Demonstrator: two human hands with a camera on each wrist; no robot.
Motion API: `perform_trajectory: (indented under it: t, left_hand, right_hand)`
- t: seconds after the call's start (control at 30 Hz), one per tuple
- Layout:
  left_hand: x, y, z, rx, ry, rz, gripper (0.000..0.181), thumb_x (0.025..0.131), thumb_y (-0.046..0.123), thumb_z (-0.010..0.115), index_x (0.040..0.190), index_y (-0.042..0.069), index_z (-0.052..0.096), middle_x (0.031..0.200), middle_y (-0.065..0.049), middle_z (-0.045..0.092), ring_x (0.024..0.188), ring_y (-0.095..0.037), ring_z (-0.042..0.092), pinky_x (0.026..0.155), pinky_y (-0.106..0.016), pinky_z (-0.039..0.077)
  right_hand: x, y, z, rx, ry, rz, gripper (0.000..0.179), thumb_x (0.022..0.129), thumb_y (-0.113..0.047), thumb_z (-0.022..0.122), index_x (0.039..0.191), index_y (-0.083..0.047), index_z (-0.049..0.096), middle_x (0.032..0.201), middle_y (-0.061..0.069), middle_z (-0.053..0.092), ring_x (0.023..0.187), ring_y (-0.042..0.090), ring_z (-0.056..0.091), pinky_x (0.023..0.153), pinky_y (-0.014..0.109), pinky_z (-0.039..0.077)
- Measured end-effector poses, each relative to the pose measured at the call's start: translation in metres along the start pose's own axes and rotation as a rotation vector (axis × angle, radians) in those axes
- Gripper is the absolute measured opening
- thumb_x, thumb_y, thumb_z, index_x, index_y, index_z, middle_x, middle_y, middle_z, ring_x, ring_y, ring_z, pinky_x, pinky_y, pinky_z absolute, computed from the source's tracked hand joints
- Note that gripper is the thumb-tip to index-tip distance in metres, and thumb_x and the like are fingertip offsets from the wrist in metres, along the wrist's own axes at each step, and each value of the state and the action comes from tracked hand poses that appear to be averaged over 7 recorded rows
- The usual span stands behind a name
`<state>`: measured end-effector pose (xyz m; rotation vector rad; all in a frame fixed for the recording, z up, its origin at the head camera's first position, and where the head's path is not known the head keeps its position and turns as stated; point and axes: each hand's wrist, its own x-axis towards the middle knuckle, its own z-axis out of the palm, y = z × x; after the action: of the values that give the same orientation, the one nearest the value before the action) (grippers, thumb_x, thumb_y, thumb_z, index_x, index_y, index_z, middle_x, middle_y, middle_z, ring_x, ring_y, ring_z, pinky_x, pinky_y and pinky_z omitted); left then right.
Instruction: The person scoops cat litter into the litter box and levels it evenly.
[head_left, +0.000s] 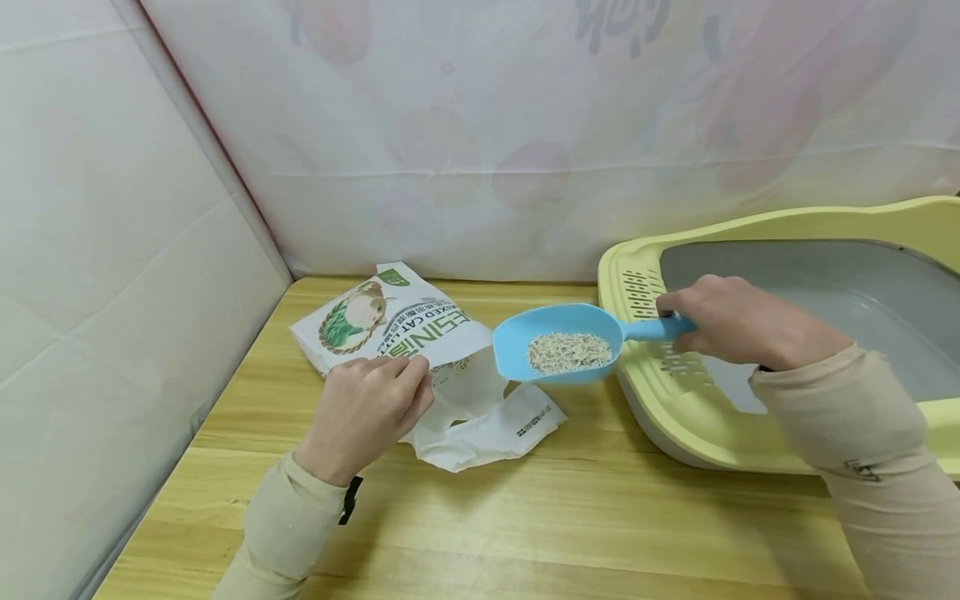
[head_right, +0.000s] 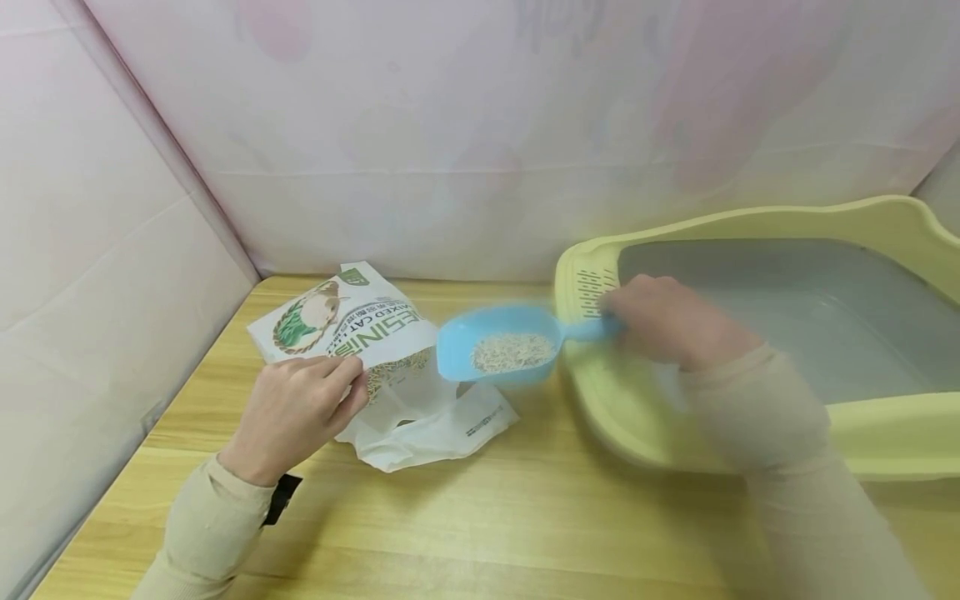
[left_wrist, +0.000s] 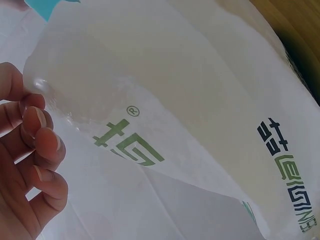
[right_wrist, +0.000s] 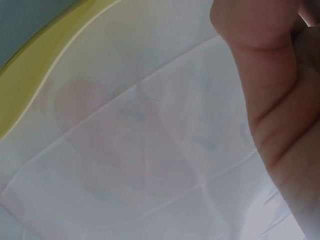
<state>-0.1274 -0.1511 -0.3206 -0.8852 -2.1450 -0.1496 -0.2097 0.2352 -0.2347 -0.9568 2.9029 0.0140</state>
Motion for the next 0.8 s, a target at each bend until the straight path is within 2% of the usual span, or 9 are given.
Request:
perform_trajectory:
  t: [0.37, 0.53, 0.8]
  left_hand:
    - [-0.001, -0.002, 0.0, -0.023, 0.001, 0.0, 0.023, 0.094, 0.01, 0.041, 0.074, 0.006, 0.05, 0.054, 0.002, 0.042, 0.041, -0.015, 0.045, 0.038, -0.026, 0.031]
    - [-0.008, -0.004, 0.0, -0.022, 0.001, -0.007, 0.027, 0.097, 0.013, 0.036, 0.074, 0.007, 0.051, 0.053, 0.004, 0.041, 0.041, -0.013, 0.043, 0.038, -0.025, 0.029]
    - [-0.012, -0.008, 0.002, -0.008, 0.016, -0.014, 0.03, 0.099, 0.014, 0.034, 0.072, 0.008, 0.047, 0.053, 0.006, 0.035, 0.041, -0.011, 0.037, 0.038, -0.024, 0.027]
  right_hand:
    - [-0.003, 0.013, -0.002, 0.004, -0.002, 0.051, 0.022, 0.081, -0.008, 0.083, 0.088, -0.008, 0.062, 0.072, -0.003, 0.054, 0.064, 0.017, 0.047, 0.059, 0.037, 0.042]
    - [-0.002, 0.019, 0.003, 0.062, -0.018, 0.075, 0.019, 0.085, -0.008, 0.079, 0.094, -0.006, 0.063, 0.073, -0.002, 0.056, 0.061, 0.015, 0.05, 0.057, 0.036, 0.043]
    - [-0.002, 0.034, 0.0, 0.143, -0.055, 0.151, 0.015, 0.091, -0.005, 0.072, 0.093, -0.006, 0.058, 0.07, 0.001, 0.051, 0.053, 0.015, 0.05, 0.051, 0.033, 0.042]
